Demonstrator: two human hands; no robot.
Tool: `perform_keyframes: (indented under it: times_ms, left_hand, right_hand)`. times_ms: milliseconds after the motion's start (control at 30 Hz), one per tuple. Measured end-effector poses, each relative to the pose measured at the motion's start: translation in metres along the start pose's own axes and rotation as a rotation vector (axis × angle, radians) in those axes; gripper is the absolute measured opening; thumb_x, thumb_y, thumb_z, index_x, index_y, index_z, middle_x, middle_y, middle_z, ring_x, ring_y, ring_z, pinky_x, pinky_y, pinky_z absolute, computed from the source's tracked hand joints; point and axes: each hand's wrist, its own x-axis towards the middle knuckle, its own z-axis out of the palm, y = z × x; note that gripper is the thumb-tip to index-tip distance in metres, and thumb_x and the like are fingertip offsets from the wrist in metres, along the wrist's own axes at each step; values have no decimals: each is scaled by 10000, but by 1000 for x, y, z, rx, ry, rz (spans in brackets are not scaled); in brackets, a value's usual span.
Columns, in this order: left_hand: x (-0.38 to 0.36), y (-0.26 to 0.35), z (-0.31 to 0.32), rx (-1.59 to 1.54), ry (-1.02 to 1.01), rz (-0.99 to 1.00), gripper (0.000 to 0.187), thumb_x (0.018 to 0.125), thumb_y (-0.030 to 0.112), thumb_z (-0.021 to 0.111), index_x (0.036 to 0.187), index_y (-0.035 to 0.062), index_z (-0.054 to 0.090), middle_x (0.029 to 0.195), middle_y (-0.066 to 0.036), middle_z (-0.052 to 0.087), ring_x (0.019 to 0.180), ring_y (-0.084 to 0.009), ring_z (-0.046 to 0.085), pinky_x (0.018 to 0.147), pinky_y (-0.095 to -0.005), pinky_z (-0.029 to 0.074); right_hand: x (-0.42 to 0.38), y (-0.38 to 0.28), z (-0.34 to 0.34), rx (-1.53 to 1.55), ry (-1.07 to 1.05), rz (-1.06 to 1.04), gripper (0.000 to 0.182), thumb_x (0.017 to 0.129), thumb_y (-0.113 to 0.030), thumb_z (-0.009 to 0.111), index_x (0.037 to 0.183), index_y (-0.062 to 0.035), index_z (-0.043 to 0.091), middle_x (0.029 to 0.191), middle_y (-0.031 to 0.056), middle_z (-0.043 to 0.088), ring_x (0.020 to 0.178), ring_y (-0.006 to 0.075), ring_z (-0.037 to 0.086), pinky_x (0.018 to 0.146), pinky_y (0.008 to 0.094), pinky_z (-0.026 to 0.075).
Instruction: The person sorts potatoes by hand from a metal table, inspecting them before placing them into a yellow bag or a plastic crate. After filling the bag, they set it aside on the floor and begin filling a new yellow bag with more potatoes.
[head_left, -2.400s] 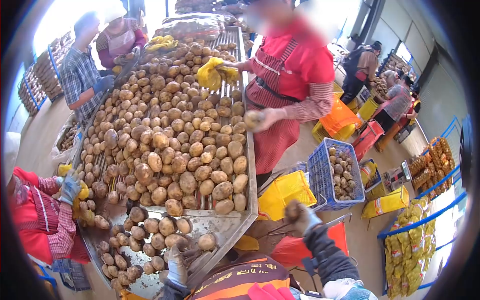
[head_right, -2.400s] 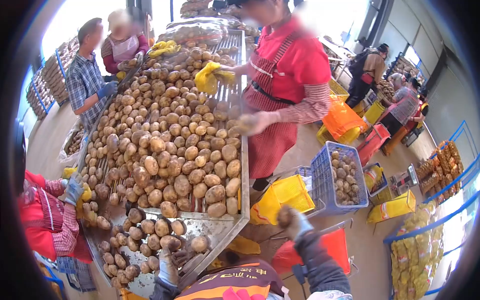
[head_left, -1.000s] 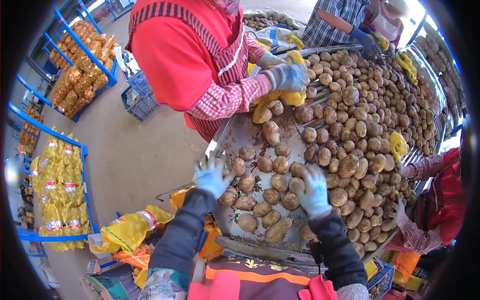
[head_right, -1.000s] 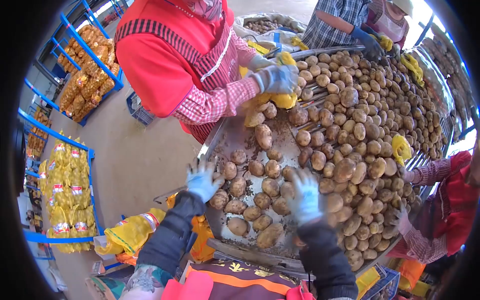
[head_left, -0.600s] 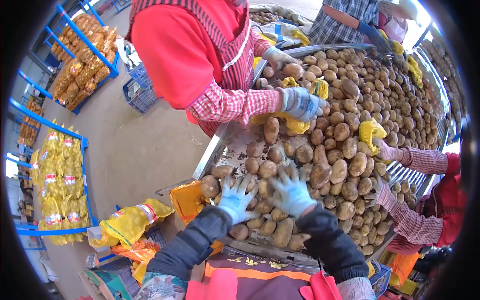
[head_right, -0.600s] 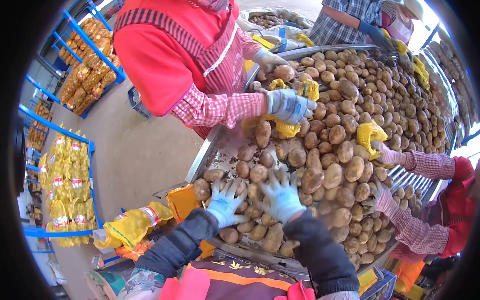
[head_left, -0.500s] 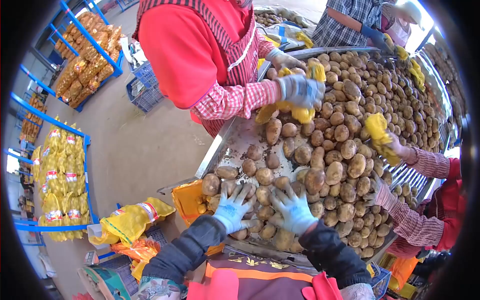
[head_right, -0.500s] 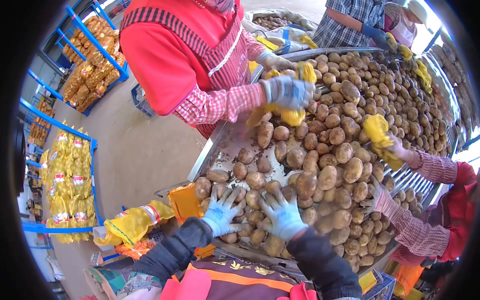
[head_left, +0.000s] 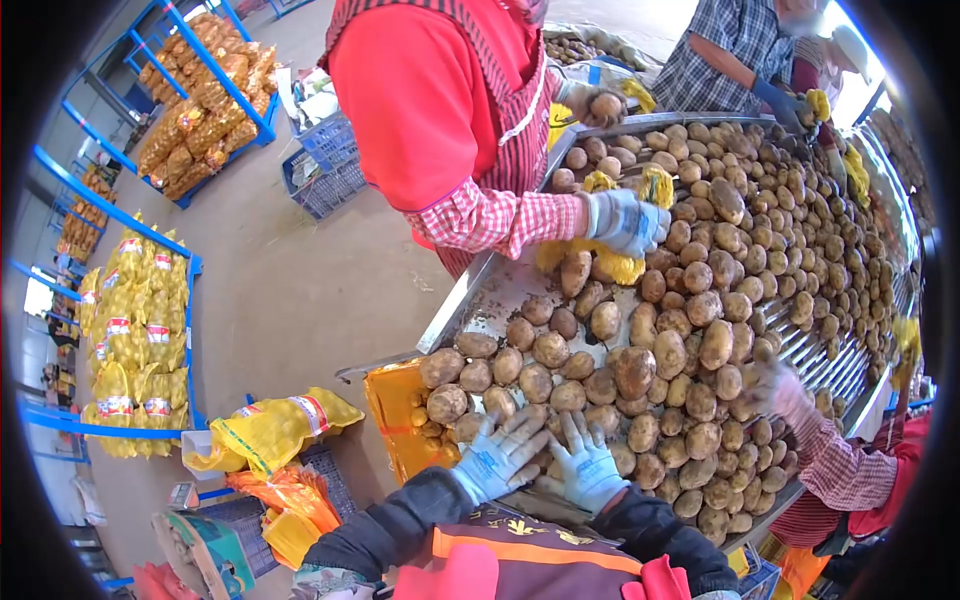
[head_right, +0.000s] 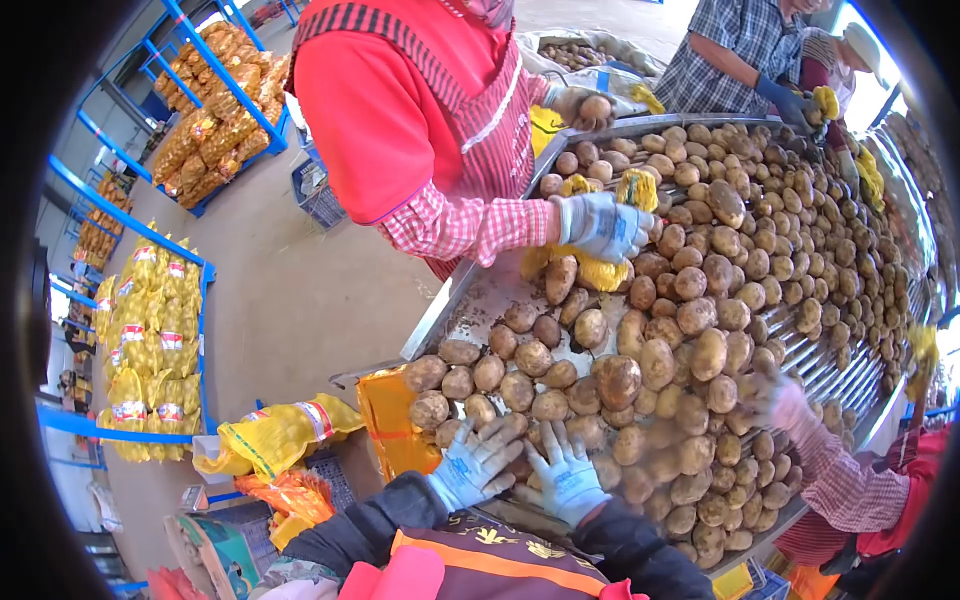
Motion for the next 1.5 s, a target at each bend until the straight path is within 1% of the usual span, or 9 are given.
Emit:
perform_keyframes:
  times_ms: [133,367,467,567,667,933,1067,1333,1500]
  left_hand:
    - [18,0,-32,79,-99,-136,512,800,376,616,1231,109,540,1234,-124,535,1213,-315,475,1026,-587,260]
    - [6,-71,-52,189,361,-328,497,878,380,568,1226,30,504,1275,-183,478,1223,-366,440,1073,-490,279]
    - [-63,-121,-15,21,731,-763,649,904,425,545,1381,17,379,1359,-194,407,1305,-346,351,1106,-458,238]
    - [-116,-163,38,-875,1017,-1315,770,949,536,432,1463,6,214,1497,-159,250,1387,-261,229,1134,-357,193]
    - [-95,-132,24,-1071,815,-1444,737,924,556,463,1469,111,242,1493,-53,307,1338,-221,328,1098,-348,256]
    - [-34,-47,-11,-156,503,-525,608,834,216,624,1349,3,383,1348,-233,392,1255,-394,376,1070,-440,300]
    - [-53,-84,17,-251,740,-729,709,799,213,687,1386,18,341,1389,-241,351,1278,-410,346,1083,-444,289]
    - [-32,-125,-14,-120,170,-728,646,699,112,763,1291,90,506,1410,-225,270,1288,-401,344,1075,-395,355]
    - [-18,-130,-17,-153,286,-759,584,613,155,814,1144,66,588,1340,-207,329,1238,-379,386,1041,-394,383]
  right_hand:
    - [11,-2,1,-16,51,-17,745,804,-511,600,1400,-112,396,1478,281,217,1383,435,209,1101,555,199]
    - [-8,10,-35,172,362,-27,571,765,-312,684,1240,-50,508,1306,215,459,1242,397,423,1030,524,327]
    - [-27,40,-29,78,632,121,464,717,-120,687,1145,-3,548,1225,194,528,1162,396,488,978,481,391]
    - [-41,48,-37,32,737,111,512,707,-100,673,1190,1,535,1220,192,531,1170,404,484,982,484,384]
    - [-41,57,-38,13,687,166,603,711,-123,680,1270,-1,490,1266,194,503,1219,411,443,1021,491,346]
    - [25,80,-57,-243,538,332,1005,561,-272,817,1407,-38,327,1413,193,365,1365,399,253,1107,544,184]
    - [38,78,-57,-355,558,316,656,733,-250,676,1291,0,439,1301,220,460,1299,418,344,1080,557,231]
    - [38,78,-62,-399,502,307,606,759,-255,646,1280,-12,458,1262,190,495,1254,426,382,1055,571,247]
    - [34,86,-57,-326,512,304,975,534,-284,804,1378,-58,370,1331,137,438,1316,378,307,1094,530,204]
